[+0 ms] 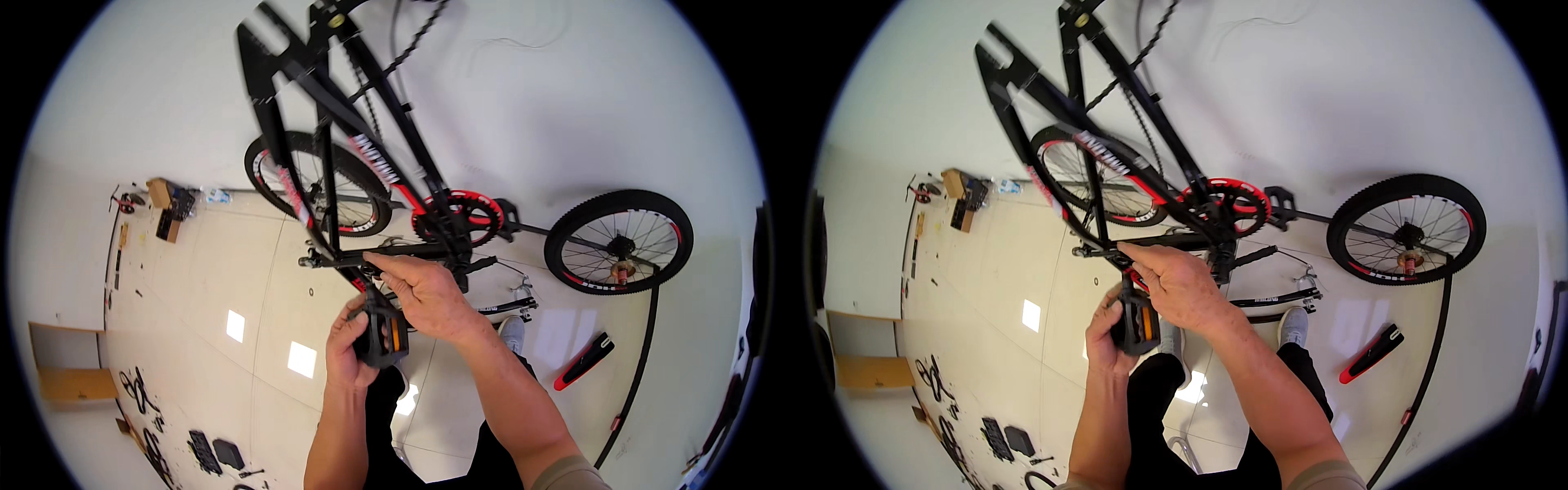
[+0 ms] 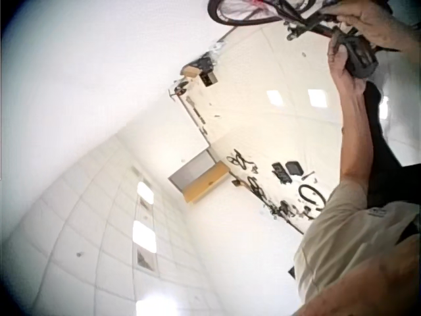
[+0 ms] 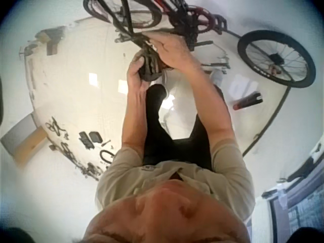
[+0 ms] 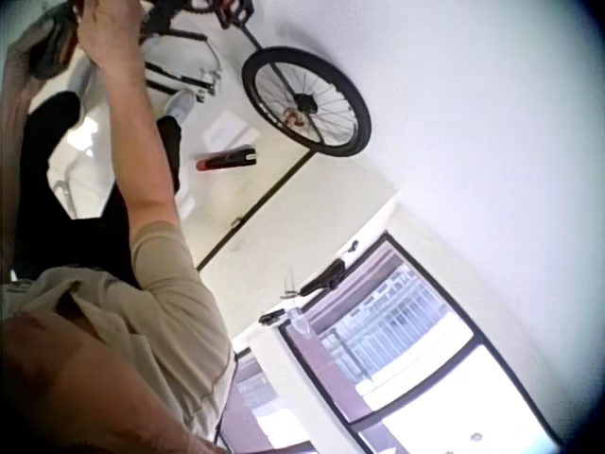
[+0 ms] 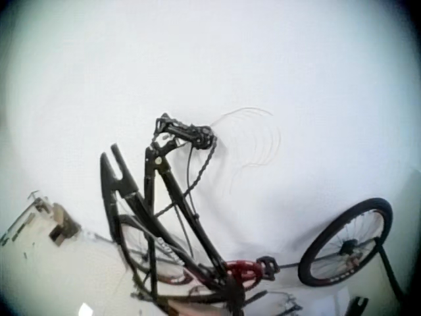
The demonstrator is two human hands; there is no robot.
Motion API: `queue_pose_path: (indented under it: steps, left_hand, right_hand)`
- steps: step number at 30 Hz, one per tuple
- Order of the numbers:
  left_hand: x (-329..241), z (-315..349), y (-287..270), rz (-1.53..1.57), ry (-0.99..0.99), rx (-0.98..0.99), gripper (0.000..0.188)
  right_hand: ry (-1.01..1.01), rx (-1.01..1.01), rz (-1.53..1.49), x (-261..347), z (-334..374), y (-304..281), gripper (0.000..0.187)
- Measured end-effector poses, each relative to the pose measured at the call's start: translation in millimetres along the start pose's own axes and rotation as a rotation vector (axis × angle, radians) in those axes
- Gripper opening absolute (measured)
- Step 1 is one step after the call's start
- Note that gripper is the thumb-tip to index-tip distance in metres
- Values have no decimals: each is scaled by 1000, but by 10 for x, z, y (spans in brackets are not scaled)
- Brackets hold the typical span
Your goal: The person sits on a chair and assembles a bicycle pedal by hand. They insert a small component into the pedal body, rotate the pedal to inspect it, and then attach the pedal to the bicycle crank arm.
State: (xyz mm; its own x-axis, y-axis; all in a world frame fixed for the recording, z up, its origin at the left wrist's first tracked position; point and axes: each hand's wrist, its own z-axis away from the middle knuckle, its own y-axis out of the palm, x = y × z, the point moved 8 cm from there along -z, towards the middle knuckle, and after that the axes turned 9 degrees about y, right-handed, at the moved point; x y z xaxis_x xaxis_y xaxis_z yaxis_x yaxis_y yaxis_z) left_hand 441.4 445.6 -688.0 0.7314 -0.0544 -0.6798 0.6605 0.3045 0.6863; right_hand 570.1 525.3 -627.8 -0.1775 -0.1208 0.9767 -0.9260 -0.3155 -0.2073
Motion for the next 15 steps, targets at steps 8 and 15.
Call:
queue_pose_path:
  steps: [8,15]
  left_hand:
    - [-7,-124,-393,-1,-129,39,28]
    - [66,-97,-534,45,-223,-25,28]
  right_hand:
    - [78,30,208,-168,-11,245,23]
    - [36,101,391,-193,-7,395,20]
